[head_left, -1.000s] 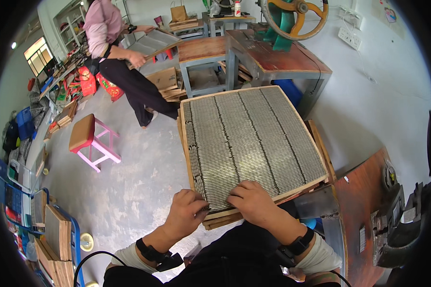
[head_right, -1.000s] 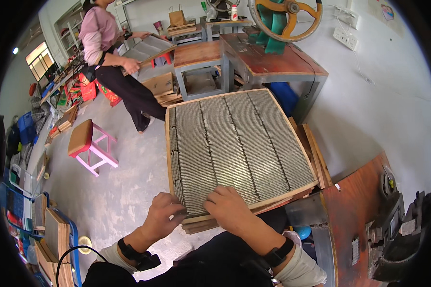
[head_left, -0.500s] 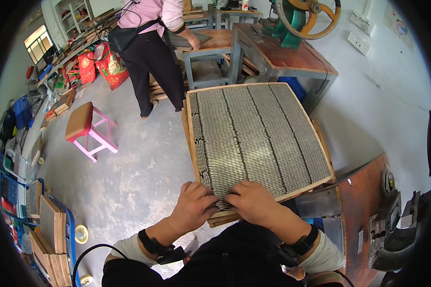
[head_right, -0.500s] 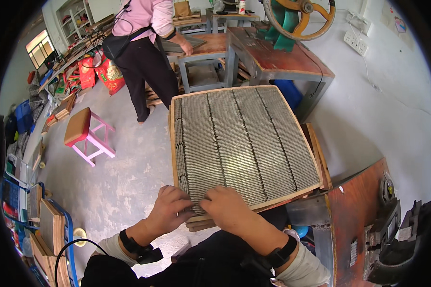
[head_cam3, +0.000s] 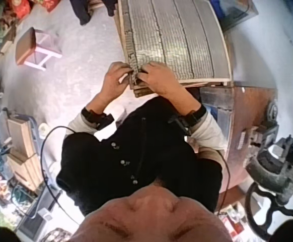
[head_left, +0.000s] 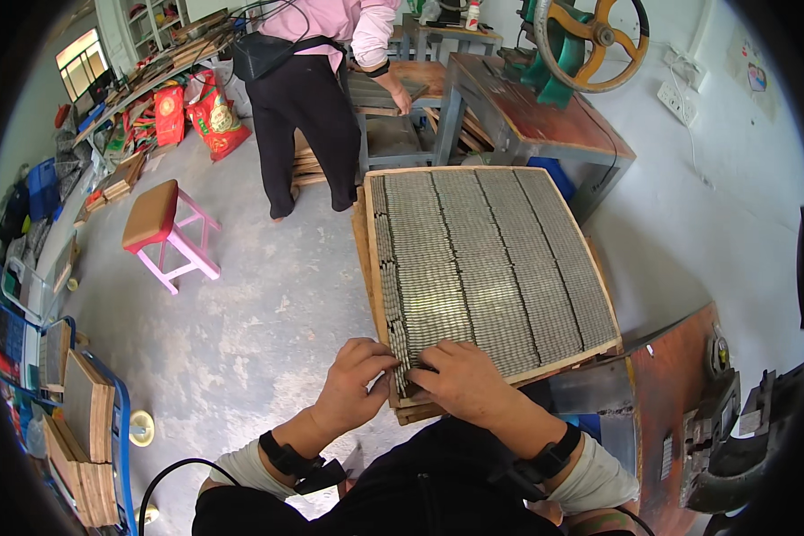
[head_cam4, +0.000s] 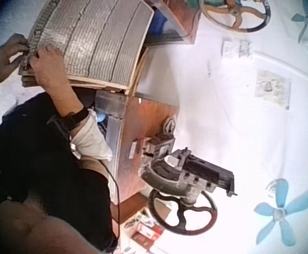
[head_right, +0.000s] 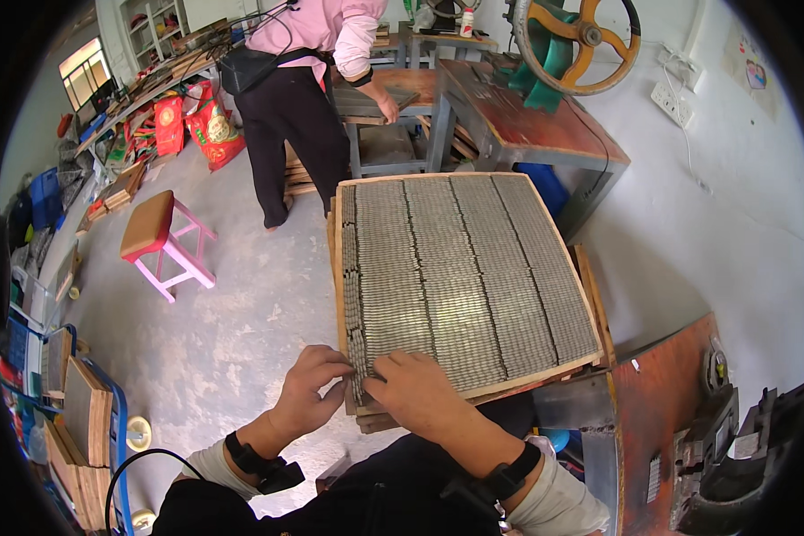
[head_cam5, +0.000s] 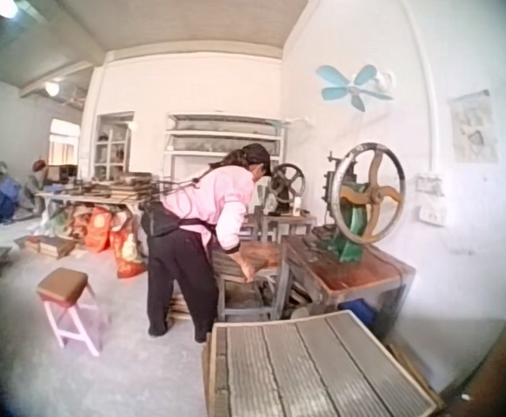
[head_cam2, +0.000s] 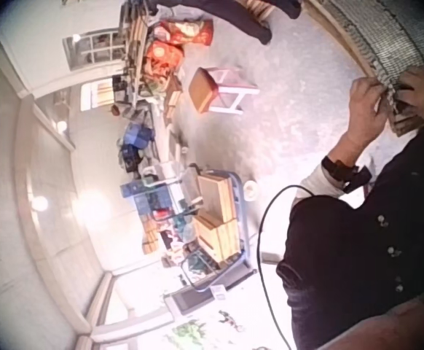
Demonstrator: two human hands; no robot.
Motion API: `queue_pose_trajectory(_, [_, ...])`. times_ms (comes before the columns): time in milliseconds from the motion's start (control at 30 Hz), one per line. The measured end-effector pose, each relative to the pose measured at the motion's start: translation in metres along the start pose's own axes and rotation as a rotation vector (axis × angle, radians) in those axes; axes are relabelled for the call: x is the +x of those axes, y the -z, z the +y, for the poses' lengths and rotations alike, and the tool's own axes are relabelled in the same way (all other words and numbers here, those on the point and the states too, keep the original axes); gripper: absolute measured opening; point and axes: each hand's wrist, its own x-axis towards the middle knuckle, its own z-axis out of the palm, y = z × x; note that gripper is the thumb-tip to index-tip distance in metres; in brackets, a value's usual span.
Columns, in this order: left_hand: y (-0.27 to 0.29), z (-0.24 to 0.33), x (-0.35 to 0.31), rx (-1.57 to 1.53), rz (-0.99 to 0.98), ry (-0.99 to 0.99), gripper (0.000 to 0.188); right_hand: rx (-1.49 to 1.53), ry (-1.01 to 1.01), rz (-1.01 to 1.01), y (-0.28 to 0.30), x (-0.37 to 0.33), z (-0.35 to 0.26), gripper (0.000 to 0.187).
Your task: The person removes stacks of metal pieces from a yellow bag and organizes them into a wooden tray. Then, they repeatedly take stacks from the tray, position them into a press machine, rotate the wheel by hand, and place the finished pieces into a white bag.
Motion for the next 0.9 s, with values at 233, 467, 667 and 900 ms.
queue_pose_trajectory(233, [0.002,-0.005,-0.001,0.092,-0.067,-0.095,0.029,0.070,-0.021,0.079,-0.003,-0.001,-0.001,0.021])
queue_pose_trajectory(467, [0.004,-0.001,0.003,0.193,-0.172,-0.120,0.035,-0.113,0.079,0.019,0.002,-0.008,-0.005,0.017])
queue_pose_trajectory(667, [0.005,-0.003,0.008,0.194,-0.224,-0.043,0.034,0.073,-0.040,0.013,0.000,0.005,-0.003,0.015])
queue_pose_trajectory(900, [-0.003,0.005,0.003,0.274,-0.167,-0.009,0.034,-0.064,0.006,-0.071,0.010,0.010,-0.008,0.011])
